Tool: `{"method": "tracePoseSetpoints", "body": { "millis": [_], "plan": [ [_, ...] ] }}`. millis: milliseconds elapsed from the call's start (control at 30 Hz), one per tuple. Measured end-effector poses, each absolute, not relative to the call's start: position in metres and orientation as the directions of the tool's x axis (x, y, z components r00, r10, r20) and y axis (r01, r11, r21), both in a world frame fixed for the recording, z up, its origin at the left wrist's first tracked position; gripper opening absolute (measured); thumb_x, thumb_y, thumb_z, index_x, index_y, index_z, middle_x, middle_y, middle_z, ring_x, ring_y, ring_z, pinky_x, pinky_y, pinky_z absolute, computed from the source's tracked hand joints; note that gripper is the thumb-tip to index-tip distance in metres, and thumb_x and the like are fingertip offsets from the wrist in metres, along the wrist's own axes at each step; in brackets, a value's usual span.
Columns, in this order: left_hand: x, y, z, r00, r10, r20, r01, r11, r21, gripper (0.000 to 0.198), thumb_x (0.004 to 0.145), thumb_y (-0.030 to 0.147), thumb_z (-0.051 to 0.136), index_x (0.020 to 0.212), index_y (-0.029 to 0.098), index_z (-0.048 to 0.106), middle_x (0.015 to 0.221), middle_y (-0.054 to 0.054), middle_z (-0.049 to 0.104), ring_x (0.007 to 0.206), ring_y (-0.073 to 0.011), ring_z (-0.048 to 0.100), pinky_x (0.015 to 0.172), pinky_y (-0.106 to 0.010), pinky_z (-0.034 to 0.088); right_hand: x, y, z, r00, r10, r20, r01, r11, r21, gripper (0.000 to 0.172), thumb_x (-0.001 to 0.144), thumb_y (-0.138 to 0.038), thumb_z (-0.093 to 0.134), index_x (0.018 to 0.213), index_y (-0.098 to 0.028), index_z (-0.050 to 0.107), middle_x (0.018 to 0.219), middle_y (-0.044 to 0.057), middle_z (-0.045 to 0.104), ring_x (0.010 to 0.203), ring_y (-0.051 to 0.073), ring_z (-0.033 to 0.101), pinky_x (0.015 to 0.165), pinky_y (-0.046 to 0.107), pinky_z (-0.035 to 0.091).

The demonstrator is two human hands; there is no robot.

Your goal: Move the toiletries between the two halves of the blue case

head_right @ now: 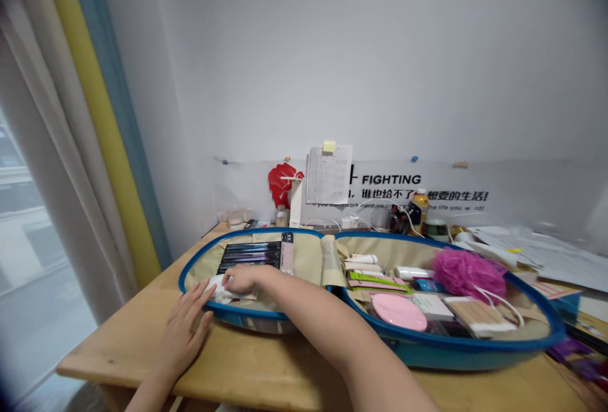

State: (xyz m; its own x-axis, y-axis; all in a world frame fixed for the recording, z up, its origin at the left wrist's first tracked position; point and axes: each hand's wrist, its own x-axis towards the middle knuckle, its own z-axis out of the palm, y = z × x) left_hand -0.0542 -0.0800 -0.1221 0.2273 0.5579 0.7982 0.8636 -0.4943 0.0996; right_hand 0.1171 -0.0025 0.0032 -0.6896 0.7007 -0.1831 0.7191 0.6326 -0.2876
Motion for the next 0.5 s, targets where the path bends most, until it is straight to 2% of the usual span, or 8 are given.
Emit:
{"method": "tracePoseSetpoints", "body": {
  "millis": [133,233,367,467,500],
  "plan": [
    [-0.055,-0.079,-0.123,0.217,0.543,0.811,0.849,-0.514,0.117,0.044,0.092,0.034,0.043,0.135,0.028,0.048,0.138,-0.008,0.054,0.129,-0.0255,0.047,0.107,-0.050,0.036,0.158,-0.003,0.033,-0.671,0.736,-0.089,0.725,0.625,-0.289,0.031,0.089,-0.035,0.056,0.115,-0.017,0.059,0.122,0.007,0.059,0.109,0.019,0.057,0.093,0.043,0.048],
    [-0.055,-0.079,-0.123,0.212,0.544,0.812,0.849,-0.513,0.122,0.043,0.092,0.034,0.043,0.135,0.028,0.048,0.137,-0.008,0.055,0.129,-0.0261,0.047,0.107,-0.051,0.036,0.222,-0.002,0.060,-0.513,0.858,-0.022,0.834,0.493,-0.247,0.031,0.090,-0.038,0.054,0.110,-0.016,0.061,0.114,0.006,0.062,0.103,0.018,0.059,0.090,0.041,0.049],
    [-0.056,-0.078,-0.124,0.219,0.541,0.812,0.849,-0.516,0.115,0.044,0.092,0.036,0.044,0.135,0.029,0.047,0.137,-0.008,0.054,0.129,-0.0267,0.048,0.106,-0.051,0.037,0.339,-0.014,0.086,-0.104,0.993,0.063,0.987,0.111,-0.120,0.030,0.090,-0.042,0.053,0.099,-0.015,0.062,0.100,0.005,0.064,0.093,0.016,0.060,0.086,0.038,0.049],
    [-0.056,-0.077,-0.125,0.223,0.531,0.818,0.847,-0.521,0.107,0.045,0.091,0.035,0.044,0.136,0.029,0.045,0.137,-0.007,0.054,0.129,-0.0266,0.047,0.106,-0.051,0.037,0.424,-0.038,0.094,0.207,0.970,0.125,0.978,-0.203,-0.044,0.035,0.087,-0.049,0.053,0.090,-0.016,0.064,0.094,0.006,0.065,0.090,0.017,0.061,0.083,0.039,0.049],
    [-0.057,-0.077,-0.126,0.225,0.529,0.818,0.847,-0.522,0.105,0.046,0.091,0.035,0.044,0.136,0.028,0.045,0.137,-0.007,0.054,0.129,-0.0266,0.047,0.106,-0.050,0.037,0.448,-0.049,0.094,0.293,0.944,0.149,0.956,-0.292,-0.033,0.038,0.085,-0.051,0.055,0.084,-0.015,0.064,0.093,0.010,0.065,0.090,0.021,0.063,0.081,0.042,0.049]
  ]
}}
